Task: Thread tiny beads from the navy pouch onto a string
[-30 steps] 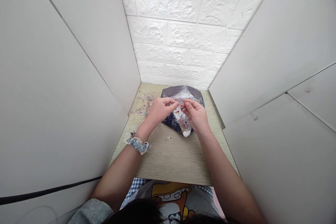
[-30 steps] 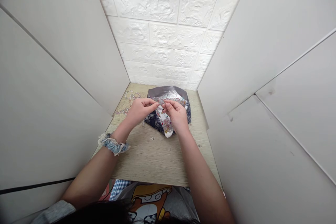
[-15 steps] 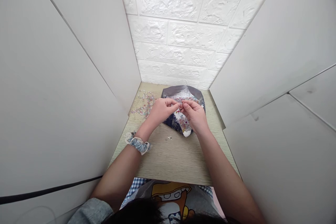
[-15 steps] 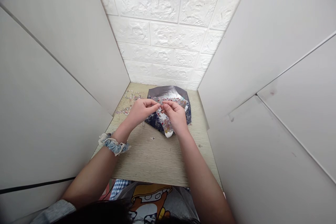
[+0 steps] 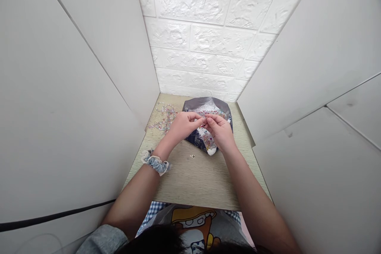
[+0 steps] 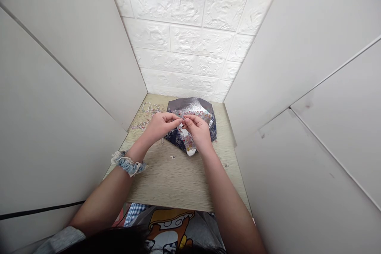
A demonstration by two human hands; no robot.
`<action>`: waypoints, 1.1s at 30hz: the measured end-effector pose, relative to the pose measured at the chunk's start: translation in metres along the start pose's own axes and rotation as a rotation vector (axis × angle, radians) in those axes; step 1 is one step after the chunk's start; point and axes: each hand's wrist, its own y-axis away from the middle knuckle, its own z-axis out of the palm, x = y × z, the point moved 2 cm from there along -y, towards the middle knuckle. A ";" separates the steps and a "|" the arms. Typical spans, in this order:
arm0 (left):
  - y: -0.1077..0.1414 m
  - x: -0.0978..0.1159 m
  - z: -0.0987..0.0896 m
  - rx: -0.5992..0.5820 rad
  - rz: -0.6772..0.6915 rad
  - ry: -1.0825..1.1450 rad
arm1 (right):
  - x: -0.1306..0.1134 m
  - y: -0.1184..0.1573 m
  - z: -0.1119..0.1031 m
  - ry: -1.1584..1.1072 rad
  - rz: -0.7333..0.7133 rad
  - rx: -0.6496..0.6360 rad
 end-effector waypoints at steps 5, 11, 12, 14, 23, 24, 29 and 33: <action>-0.001 -0.003 0.001 -0.010 -0.012 0.018 | 0.002 0.000 0.000 0.014 -0.001 -0.034; -0.001 -0.003 0.001 -0.037 -0.052 0.098 | -0.002 0.001 0.003 0.152 -0.038 -0.051; -0.001 -0.002 0.001 -0.039 -0.057 0.115 | -0.003 0.001 0.003 0.173 -0.042 -0.050; -0.001 -0.001 0.000 -0.037 -0.068 0.137 | -0.004 0.002 0.003 0.204 -0.049 -0.051; -0.004 -0.008 0.003 0.000 -0.127 0.159 | -0.008 0.004 0.006 0.303 -0.079 -0.041; -0.005 -0.009 0.003 0.001 -0.141 0.157 | -0.009 0.004 0.007 0.327 -0.084 -0.038; -0.005 -0.010 0.004 -0.010 -0.172 0.232 | -0.007 0.005 0.009 0.297 -0.066 -0.052; -0.003 -0.004 0.005 -0.029 -0.210 0.358 | 0.000 0.004 0.011 0.007 0.018 -0.054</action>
